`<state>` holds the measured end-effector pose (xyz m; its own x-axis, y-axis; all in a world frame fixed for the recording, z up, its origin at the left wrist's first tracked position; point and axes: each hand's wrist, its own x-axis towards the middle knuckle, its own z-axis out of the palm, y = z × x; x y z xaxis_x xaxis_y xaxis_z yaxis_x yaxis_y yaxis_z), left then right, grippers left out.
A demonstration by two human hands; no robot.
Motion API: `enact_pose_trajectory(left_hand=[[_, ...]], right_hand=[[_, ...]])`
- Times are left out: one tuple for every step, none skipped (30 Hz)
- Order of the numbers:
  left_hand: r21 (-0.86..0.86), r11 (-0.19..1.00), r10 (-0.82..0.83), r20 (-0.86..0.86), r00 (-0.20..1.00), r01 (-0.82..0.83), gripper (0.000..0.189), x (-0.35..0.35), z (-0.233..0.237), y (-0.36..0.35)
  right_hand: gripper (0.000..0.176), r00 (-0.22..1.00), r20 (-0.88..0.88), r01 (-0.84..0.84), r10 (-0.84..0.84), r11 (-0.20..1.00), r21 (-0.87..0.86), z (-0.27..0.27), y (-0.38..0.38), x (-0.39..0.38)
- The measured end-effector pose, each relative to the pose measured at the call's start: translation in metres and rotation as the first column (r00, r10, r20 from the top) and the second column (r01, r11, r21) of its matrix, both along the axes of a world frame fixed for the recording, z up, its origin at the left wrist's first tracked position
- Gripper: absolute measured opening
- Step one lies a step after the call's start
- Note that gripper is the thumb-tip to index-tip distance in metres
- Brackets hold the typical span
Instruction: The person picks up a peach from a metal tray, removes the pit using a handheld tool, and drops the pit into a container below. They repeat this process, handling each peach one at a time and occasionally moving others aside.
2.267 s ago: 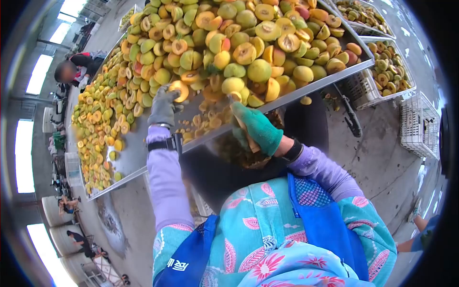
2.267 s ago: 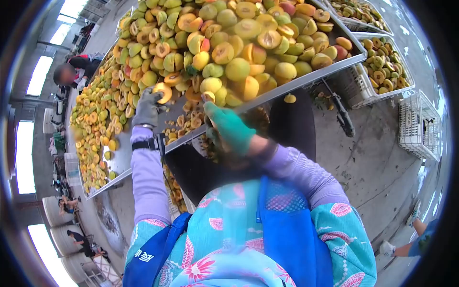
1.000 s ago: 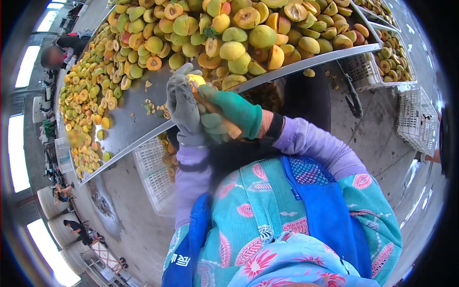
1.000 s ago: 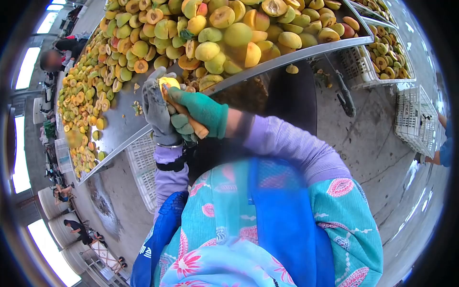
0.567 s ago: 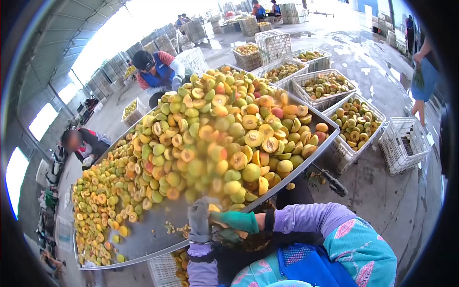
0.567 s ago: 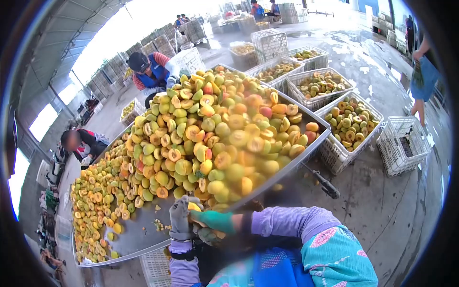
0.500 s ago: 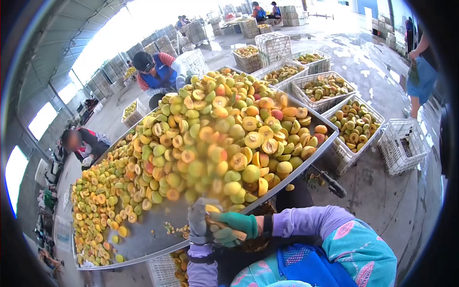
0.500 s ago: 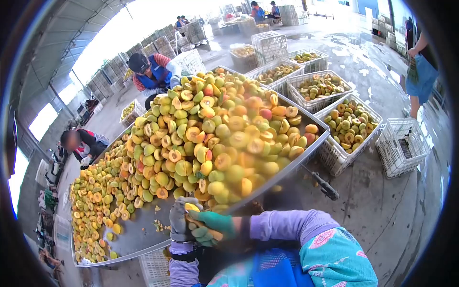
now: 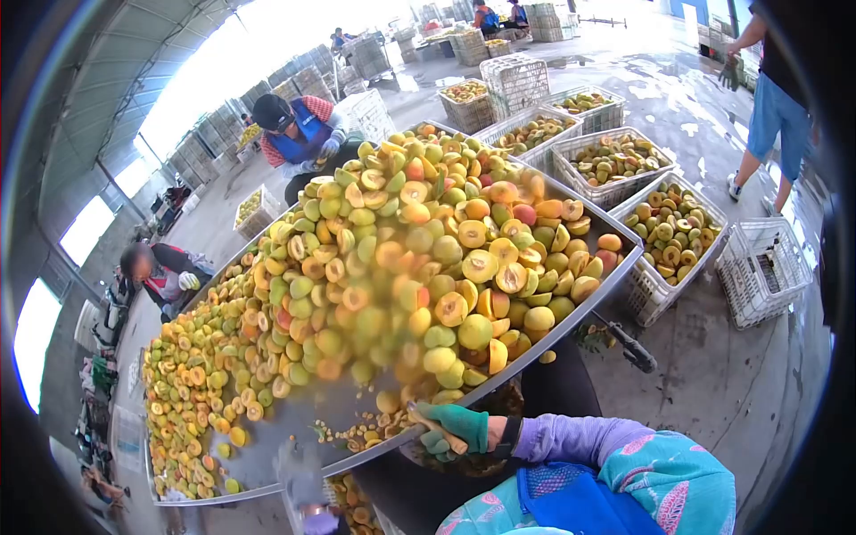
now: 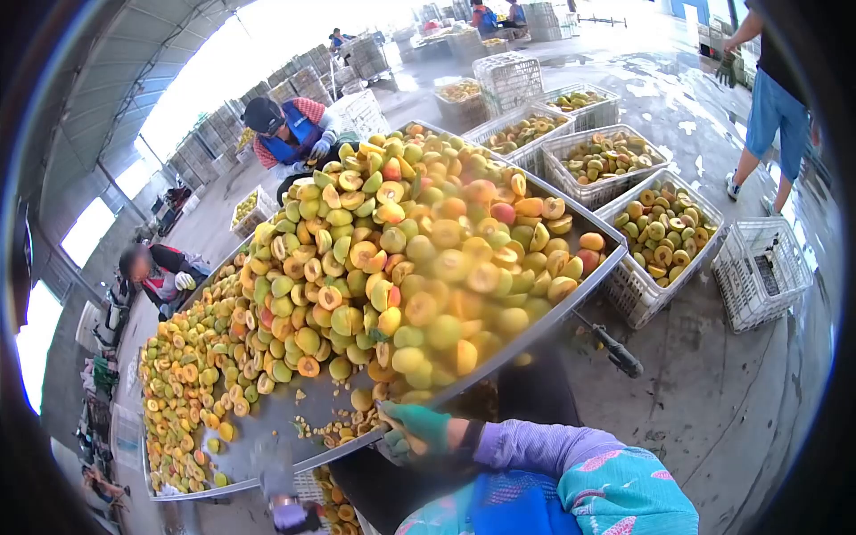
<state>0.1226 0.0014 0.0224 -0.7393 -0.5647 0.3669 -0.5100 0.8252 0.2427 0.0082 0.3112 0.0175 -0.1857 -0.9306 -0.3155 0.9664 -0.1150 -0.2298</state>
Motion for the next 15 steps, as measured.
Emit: enact_pose_trajectory(left_hand=[[0.1, 0.977, -0.168, -0.177, 0.97, 0.187, 0.036, -0.045, 0.017, 0.022], [0.131, 0.949, -0.276, -0.089, 0.957, 0.286, 0.035, -0.086, 0.047, 0.059], [0.261, 0.887, -0.371, -0.084, 0.925, 0.38, 0.045, -0.12, 0.069, 0.094], [0.138, 0.87, -0.48, 0.007, 0.877, 0.474, 0.054, -0.145, 0.057, 0.101], [0.024, 0.824, -0.565, 0.11, 0.817, 0.566, 0.062, -0.175, 0.029, 0.099], [0.067, 0.848, -0.527, 0.223, 0.82, 0.526, 0.067, -0.203, -0.005, 0.095], [0.104, 0.871, -0.485, 0.333, 0.809, 0.48, 0.073, -0.222, -0.037, 0.089], [0.074, 0.881, -0.463, 0.34, 0.819, 0.467, 0.077, -0.224, -0.043, 0.088], [0.069, 0.885, -0.456, 0.327, 0.828, 0.46, 0.077, -0.226, -0.047, 0.085], [0.065, 0.889, -0.449, 0.317, 0.836, 0.453, 0.076, -0.227, -0.05, 0.08], [0.063, 0.894, -0.439, 0.31, 0.843, 0.443, 0.075, -0.225, -0.056, 0.077], [-0.148, 0.888, -0.388, 0.265, 0.882, 0.435, 0.067, -0.222, -0.053, 0.082], [-0.095, 0.905, -0.372, 0.299, 0.879, 0.415, 0.059, -0.223, -0.023, 0.097], [-0.081, 0.913, -0.372, 0.235, 0.898, 0.399, 0.055, -0.234, -0.036, 0.089], [-0.067, 0.919, -0.374, 0.167, 0.912, 0.389, 0.05, -0.249, -0.048, 0.076]], right_hand=[[0.039, 0.999, -0.022, 0.036, -0.037, 0.999, -0.005, 0.002, -0.001, 0.002], [0.039, 0.996, -0.047, 0.077, -0.078, 0.997, -0.01, 0.002, -0.001, 0.002], [0.038, 0.996, -0.027, 0.087, -0.087, 0.996, -0.021, 0.0, 0.0, 0.0], [0.038, 0.996, -0.004, 0.093, -0.093, 0.995, -0.035, -0.005, 0.0, -0.001], [0.037, 0.995, 0.018, 0.097, -0.096, 0.994, -0.047, -0.01, 0.001, -0.003], [0.036, 0.99, -0.038, 0.138, -0.136, 0.989, 0.044, -0.016, 0.006, -0.005], [0.035, 0.988, -0.026, 0.153, -0.151, 0.987, 0.051, -0.019, 0.011, -0.006], [0.034, 0.986, -0.014, 0.167, -0.167, 0.984, 0.058, -0.021, 0.015, -0.008], [0.034, 0.983, 0.002, 0.182, -0.183, 0.981, 0.063, -0.023, 0.019, -0.01], [0.031, 0.984, -0.019, 0.18, -0.18, 0.982, 0.06, -0.025, 0.023, -0.012], [0.03, 0.981, -0.053, 0.191, -0.187, 0.979, 0.073, -0.026, 0.023, -0.01], [0.03, 0.977, -0.088, 0.2, -0.192, 0.976, 0.092, -0.02, 0.022, -0.008], [0.029, 0.973, -0.129, 0.209, -0.194, 0.971, 0.115, -0.015, 0.021, -0.006], [0.031, 0.965, -0.169, 0.225, -0.199, 0.963, 0.149, -0.013, 0.016, -0.004], [0.033, 0.965, -0.204, 0.201, -0.165, 0.964, 0.172, -0.009, 0.012, 0.0]])
